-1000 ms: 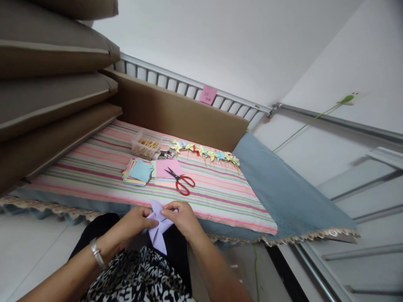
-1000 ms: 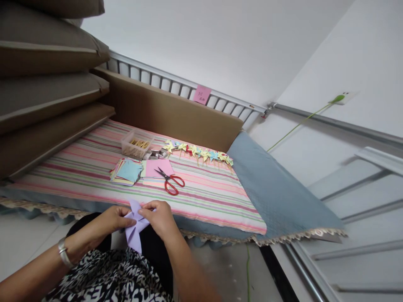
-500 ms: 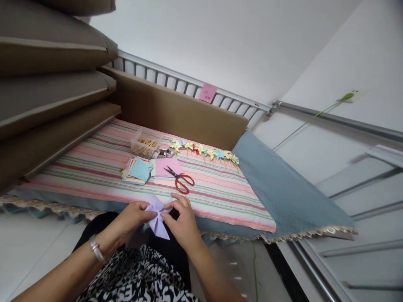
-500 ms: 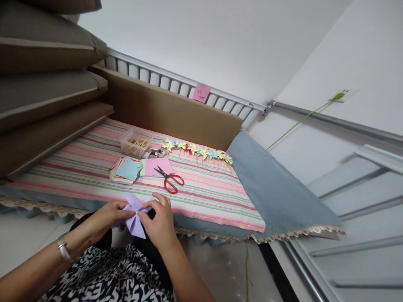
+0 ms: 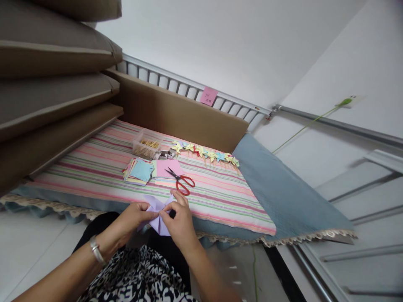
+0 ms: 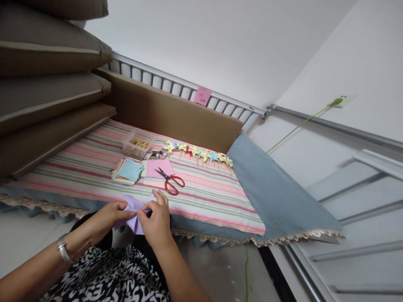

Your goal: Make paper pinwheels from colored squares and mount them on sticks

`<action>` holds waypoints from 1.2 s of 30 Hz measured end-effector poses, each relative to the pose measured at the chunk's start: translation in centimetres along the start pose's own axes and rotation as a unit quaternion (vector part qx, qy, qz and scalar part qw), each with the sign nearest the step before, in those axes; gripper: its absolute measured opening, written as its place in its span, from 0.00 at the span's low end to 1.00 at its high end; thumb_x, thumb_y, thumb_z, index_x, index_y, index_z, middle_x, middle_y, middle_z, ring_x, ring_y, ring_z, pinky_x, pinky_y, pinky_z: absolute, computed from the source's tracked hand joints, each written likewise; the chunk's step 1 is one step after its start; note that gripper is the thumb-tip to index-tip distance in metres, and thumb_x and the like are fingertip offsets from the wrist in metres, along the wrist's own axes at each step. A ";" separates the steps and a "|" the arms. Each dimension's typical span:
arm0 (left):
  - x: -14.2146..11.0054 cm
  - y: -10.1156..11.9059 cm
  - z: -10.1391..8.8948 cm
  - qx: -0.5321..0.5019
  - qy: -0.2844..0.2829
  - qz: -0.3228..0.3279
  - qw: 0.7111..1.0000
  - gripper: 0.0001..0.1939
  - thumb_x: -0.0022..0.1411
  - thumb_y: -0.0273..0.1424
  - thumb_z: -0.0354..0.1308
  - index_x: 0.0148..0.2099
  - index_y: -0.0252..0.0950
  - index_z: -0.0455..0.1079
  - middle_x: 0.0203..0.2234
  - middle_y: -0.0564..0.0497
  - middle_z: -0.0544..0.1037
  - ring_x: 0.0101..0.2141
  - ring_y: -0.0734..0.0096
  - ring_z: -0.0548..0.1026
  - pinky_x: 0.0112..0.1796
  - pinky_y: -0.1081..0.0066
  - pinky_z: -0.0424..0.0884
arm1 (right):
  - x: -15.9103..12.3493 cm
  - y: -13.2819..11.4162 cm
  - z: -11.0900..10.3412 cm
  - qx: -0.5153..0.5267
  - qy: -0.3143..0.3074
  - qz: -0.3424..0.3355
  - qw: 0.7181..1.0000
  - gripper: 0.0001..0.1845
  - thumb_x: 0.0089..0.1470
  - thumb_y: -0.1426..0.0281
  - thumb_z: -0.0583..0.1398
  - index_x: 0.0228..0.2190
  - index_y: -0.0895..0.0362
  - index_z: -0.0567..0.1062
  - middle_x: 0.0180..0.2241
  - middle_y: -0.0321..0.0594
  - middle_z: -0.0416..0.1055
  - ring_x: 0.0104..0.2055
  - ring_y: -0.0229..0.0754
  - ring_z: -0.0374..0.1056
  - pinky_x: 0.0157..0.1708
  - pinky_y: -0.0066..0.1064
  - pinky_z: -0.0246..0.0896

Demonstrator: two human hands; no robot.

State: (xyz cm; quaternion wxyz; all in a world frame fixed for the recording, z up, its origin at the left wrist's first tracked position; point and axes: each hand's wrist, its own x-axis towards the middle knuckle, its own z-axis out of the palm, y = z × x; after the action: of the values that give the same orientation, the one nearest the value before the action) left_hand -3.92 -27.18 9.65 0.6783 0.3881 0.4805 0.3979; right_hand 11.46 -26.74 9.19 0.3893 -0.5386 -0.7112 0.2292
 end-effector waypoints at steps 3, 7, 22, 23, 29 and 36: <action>0.0 -0.1 0.0 -0.006 -0.003 0.002 1.000 0.14 0.39 0.38 0.68 0.20 0.33 0.69 0.12 0.56 0.70 0.15 0.79 0.60 0.20 0.75 0.52 | 0.0 -0.1 0.2 -0.001 0.004 0.006 1.000 0.04 0.43 0.75 0.64 0.21 0.55 0.75 0.54 0.47 0.65 0.60 0.50 0.54 0.57 0.44 0.47; 0.1 -0.2 0.1 -0.010 0.012 -0.002 1.000 0.14 0.37 0.37 0.69 0.20 0.32 0.70 0.13 0.55 0.70 0.15 0.79 0.61 0.20 0.75 0.53 | 0.0 0.0 0.4 -0.009 0.013 0.011 1.000 0.05 0.43 0.76 0.64 0.21 0.55 0.75 0.53 0.47 0.66 0.59 0.50 0.55 0.56 0.43 0.48; 0.6 -0.9 -0.2 0.032 0.043 0.021 0.998 0.11 0.38 0.34 0.67 0.22 0.33 0.71 0.14 0.56 0.70 0.16 0.79 0.60 0.20 0.75 0.50 | 0.7 -0.3 0.0 0.129 -0.017 0.146 0.981 0.04 0.41 0.74 0.65 0.19 0.56 0.76 0.45 0.44 0.71 0.56 0.51 0.61 0.55 0.38 0.50; 0.6 -0.8 -0.1 0.033 0.044 0.022 0.998 0.11 0.38 0.34 0.66 0.21 0.33 0.71 0.13 0.56 0.70 0.15 0.79 0.59 0.20 0.75 0.50 | 0.8 -0.2 0.1 0.143 -0.017 0.144 0.979 0.04 0.41 0.74 0.65 0.19 0.56 0.76 0.44 0.43 0.72 0.55 0.50 0.62 0.54 0.37 0.51; 1.0 -1.4 -0.5 0.034 0.036 0.019 0.999 0.11 0.38 0.34 0.66 0.21 0.32 0.70 0.12 0.57 0.68 0.15 0.80 0.58 0.19 0.76 0.48 | 0.9 -0.1 0.1 0.166 -0.024 0.128 0.978 0.06 0.41 0.75 0.64 0.17 0.56 0.74 0.39 0.42 0.74 0.51 0.48 0.65 0.51 0.34 0.53; 1.2 -1.8 -0.8 0.018 0.027 0.024 0.999 0.10 0.40 0.33 0.66 0.22 0.32 0.72 0.14 0.54 0.72 0.15 0.79 0.61 0.20 0.76 0.51 | 1.0 -0.3 0.0 0.174 -0.030 0.115 0.978 0.07 0.42 0.76 0.63 0.17 0.57 0.72 0.33 0.41 0.73 0.51 0.47 0.66 0.47 0.31 0.55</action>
State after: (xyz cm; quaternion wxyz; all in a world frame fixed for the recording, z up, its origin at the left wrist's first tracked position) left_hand -4.09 -26.71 7.41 0.6482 0.4006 0.4965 0.4157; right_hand 11.16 -25.89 9.78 0.4262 -0.5341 -0.6051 0.4087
